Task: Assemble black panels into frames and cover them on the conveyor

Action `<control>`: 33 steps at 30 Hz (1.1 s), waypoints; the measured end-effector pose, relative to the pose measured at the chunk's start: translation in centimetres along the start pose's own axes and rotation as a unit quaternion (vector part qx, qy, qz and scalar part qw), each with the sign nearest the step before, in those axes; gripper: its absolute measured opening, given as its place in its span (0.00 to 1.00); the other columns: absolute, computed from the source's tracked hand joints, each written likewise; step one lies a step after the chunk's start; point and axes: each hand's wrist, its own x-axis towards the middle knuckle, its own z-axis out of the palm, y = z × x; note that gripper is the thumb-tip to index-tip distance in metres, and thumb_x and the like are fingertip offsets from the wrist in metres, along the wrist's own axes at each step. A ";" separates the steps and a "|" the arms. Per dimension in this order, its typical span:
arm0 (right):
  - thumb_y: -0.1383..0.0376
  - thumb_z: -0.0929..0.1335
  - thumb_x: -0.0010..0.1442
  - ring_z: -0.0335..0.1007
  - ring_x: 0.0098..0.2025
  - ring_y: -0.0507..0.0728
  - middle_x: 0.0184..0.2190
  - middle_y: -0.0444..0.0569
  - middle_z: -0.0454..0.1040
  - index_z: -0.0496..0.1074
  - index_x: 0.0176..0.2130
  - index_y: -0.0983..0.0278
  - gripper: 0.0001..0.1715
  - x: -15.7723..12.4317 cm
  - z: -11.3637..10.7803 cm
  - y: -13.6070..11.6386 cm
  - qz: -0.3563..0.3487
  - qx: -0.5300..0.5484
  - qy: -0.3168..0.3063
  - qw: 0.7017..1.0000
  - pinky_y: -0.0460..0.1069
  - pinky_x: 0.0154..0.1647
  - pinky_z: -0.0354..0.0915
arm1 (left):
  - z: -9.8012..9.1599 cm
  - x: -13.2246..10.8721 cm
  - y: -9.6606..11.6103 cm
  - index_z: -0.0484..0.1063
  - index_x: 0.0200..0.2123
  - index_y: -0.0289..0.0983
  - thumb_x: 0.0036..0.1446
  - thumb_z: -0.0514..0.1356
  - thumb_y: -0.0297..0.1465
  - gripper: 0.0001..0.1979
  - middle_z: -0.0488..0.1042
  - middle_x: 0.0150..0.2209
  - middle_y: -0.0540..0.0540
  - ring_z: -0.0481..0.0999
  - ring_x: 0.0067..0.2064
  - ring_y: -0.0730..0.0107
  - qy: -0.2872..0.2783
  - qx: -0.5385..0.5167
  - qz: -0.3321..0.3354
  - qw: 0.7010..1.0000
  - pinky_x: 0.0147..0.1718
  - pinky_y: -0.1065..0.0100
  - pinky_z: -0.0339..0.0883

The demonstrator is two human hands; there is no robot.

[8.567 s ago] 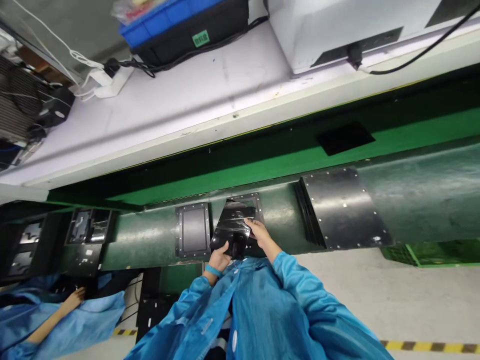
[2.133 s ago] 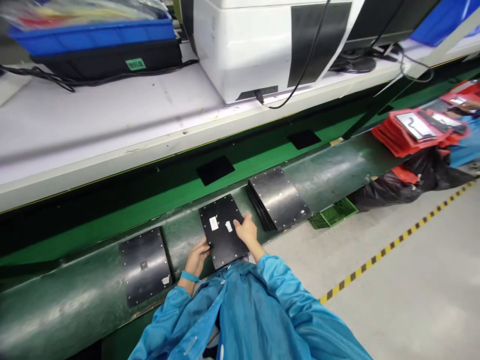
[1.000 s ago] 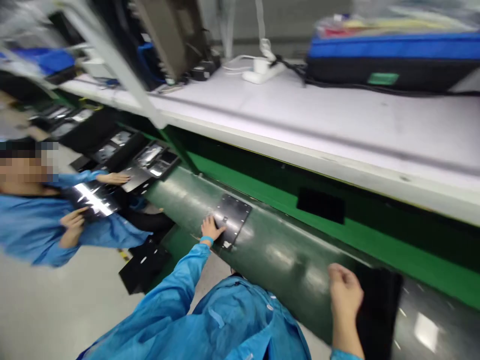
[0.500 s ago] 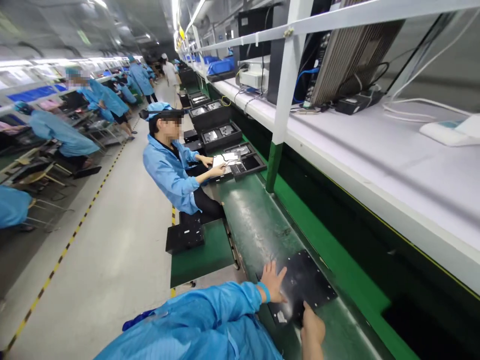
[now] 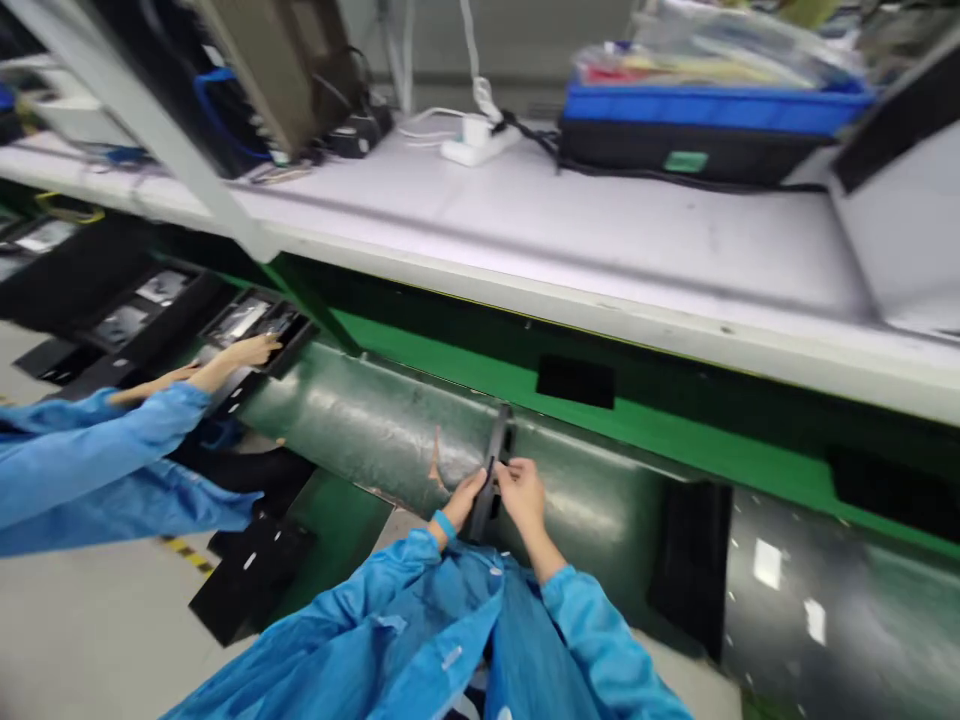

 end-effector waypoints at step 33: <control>0.57 0.70 0.45 0.74 0.44 0.60 0.38 0.47 0.78 0.74 0.39 0.60 0.19 6.0 -8.9 5.3 -0.016 0.158 -0.085 0.984 0.53 0.49 0.69 | -12.0 1.7 4.5 0.80 0.34 0.39 0.62 0.57 0.32 0.11 0.83 0.35 0.38 0.82 0.52 0.47 0.349 0.443 -0.089 0.821 0.50 0.57 0.71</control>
